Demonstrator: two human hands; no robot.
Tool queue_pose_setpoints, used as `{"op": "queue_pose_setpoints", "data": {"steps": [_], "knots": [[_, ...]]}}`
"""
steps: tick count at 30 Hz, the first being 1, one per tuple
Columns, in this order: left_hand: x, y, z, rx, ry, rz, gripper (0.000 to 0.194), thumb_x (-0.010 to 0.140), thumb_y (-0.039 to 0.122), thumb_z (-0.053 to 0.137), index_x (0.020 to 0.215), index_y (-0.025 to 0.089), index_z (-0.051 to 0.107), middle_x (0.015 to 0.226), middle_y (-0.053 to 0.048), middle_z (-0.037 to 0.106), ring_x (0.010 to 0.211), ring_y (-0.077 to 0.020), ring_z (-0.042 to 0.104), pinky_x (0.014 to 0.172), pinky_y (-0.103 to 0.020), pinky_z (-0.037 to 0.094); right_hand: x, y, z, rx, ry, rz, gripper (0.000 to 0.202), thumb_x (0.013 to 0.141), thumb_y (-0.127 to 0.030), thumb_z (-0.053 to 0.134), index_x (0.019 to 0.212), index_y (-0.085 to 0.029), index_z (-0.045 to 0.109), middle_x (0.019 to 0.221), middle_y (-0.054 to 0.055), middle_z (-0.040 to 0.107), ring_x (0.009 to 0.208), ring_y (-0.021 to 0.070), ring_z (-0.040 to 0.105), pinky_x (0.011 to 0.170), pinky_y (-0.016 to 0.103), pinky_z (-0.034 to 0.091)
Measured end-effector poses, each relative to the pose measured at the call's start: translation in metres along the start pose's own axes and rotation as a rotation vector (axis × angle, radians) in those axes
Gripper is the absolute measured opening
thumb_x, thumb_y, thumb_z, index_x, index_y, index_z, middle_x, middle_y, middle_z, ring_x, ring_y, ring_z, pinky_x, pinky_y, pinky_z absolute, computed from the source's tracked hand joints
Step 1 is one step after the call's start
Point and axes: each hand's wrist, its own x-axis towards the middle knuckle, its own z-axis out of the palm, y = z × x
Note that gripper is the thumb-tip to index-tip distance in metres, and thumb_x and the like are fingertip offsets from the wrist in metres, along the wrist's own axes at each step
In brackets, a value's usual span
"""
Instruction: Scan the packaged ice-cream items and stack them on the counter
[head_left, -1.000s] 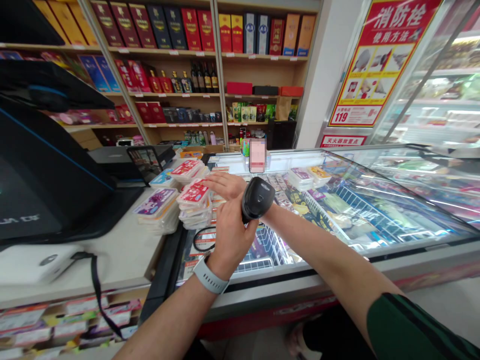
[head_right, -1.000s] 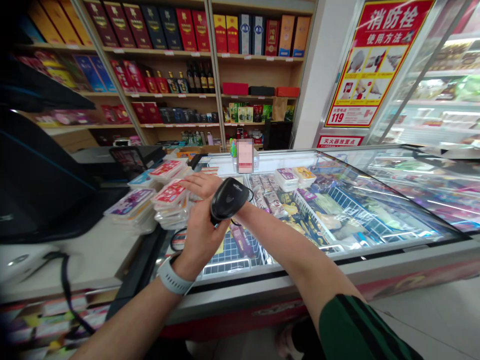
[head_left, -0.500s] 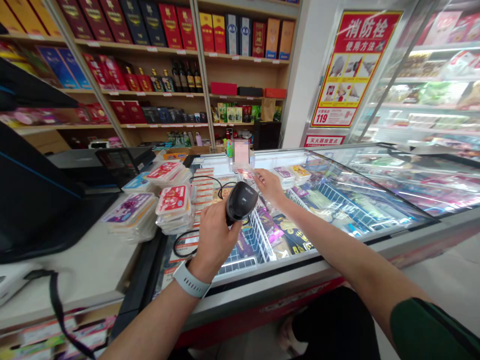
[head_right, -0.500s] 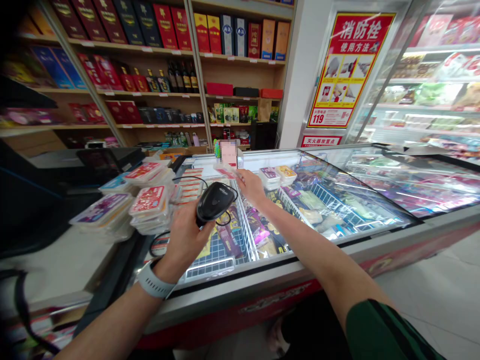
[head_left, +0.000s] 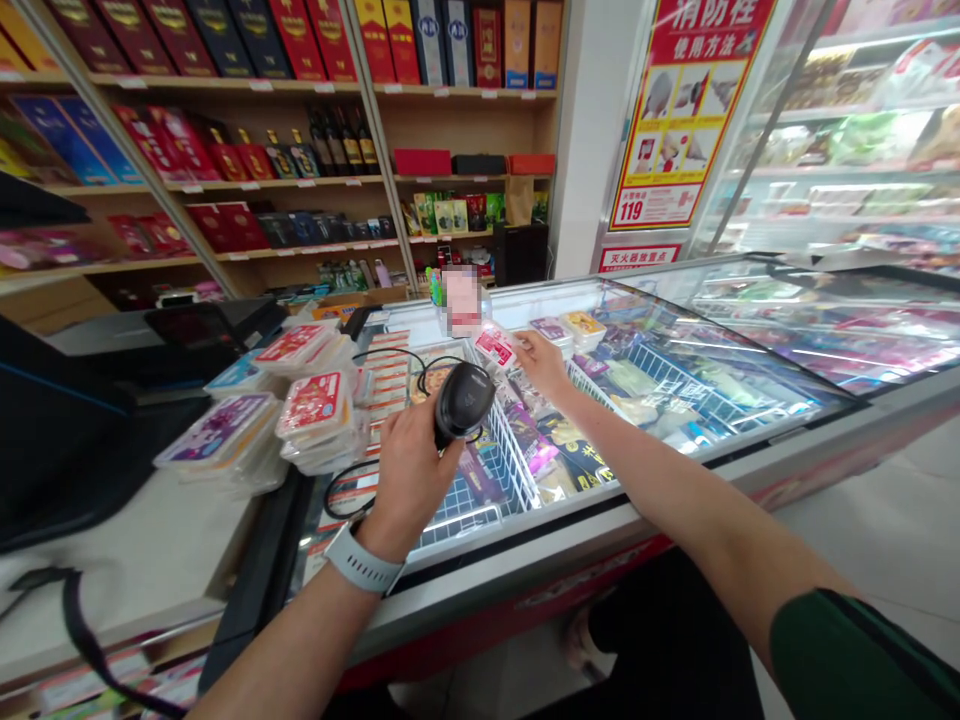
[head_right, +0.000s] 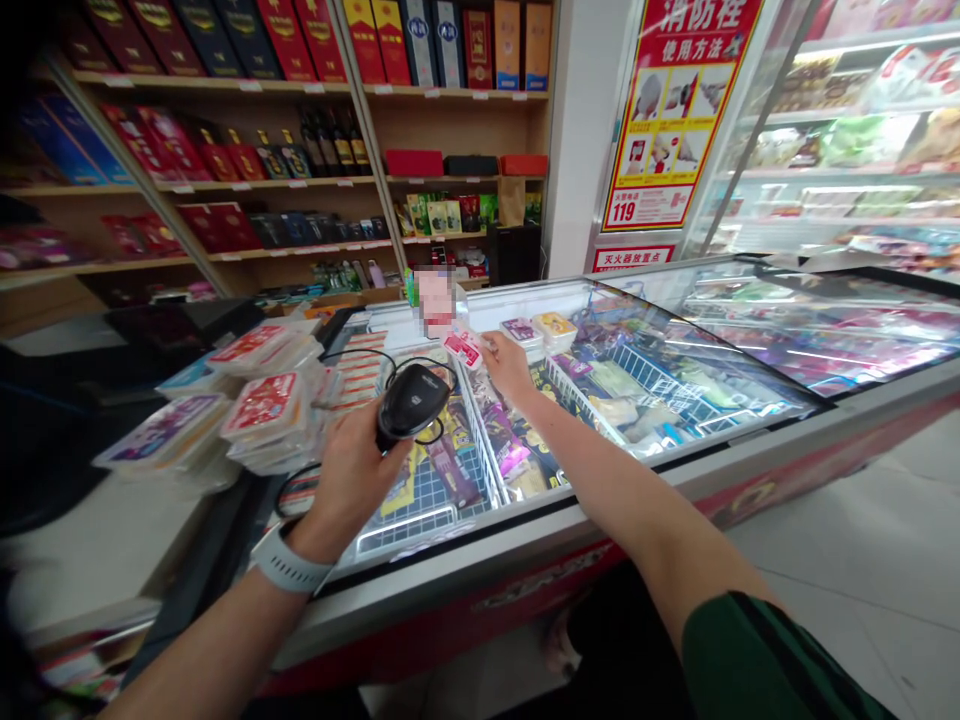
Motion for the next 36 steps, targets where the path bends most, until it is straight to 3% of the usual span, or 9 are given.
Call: {"op": "queue_pose_setpoints", "data": {"steps": [21,28,36], "knots": [[-0.0012,-0.0024,0.0026,0.033,-0.028,0.011,0.049,0.080,0.026,0.056,0.128,0.016,0.050,0.109,-0.011,0.067,0.105,-0.0283,0.059,0.095,-0.041,0.037,0.0038,0.0020,0.0014,0.077,0.070,-0.014,0.030,0.090,-0.036,0.048,0.112,-0.020,0.061,0.097,0.005,0.069,0.089,0.0200,0.067,0.081,0.034,0.053],[-0.0011,-0.0018,0.0030,0.032,-0.031,0.010,0.049,0.080,0.027,0.056,0.127,0.016,0.050,0.106,-0.011,0.067,0.103,-0.0282,0.060,0.095,-0.041,0.036,0.0045,-0.0052,-0.0017,0.149,0.053,0.026,0.029,0.089,-0.035,0.050,0.111,-0.019,0.061,0.087,0.003,0.068,0.070,0.0164,0.068,0.072,0.031,0.053],[-0.0006,-0.0012,0.0032,0.035,-0.040,0.004,0.049,0.081,0.027,0.055,0.128,0.015,0.050,0.107,-0.010,0.067,0.103,-0.0276,0.059,0.095,-0.040,0.037,0.0078,-0.0047,-0.0005,0.149,0.095,-0.010,0.029,0.089,-0.038,0.054,0.108,-0.020,0.063,0.084,0.003,0.069,0.071,0.0170,0.068,0.074,0.032,0.053]]}}
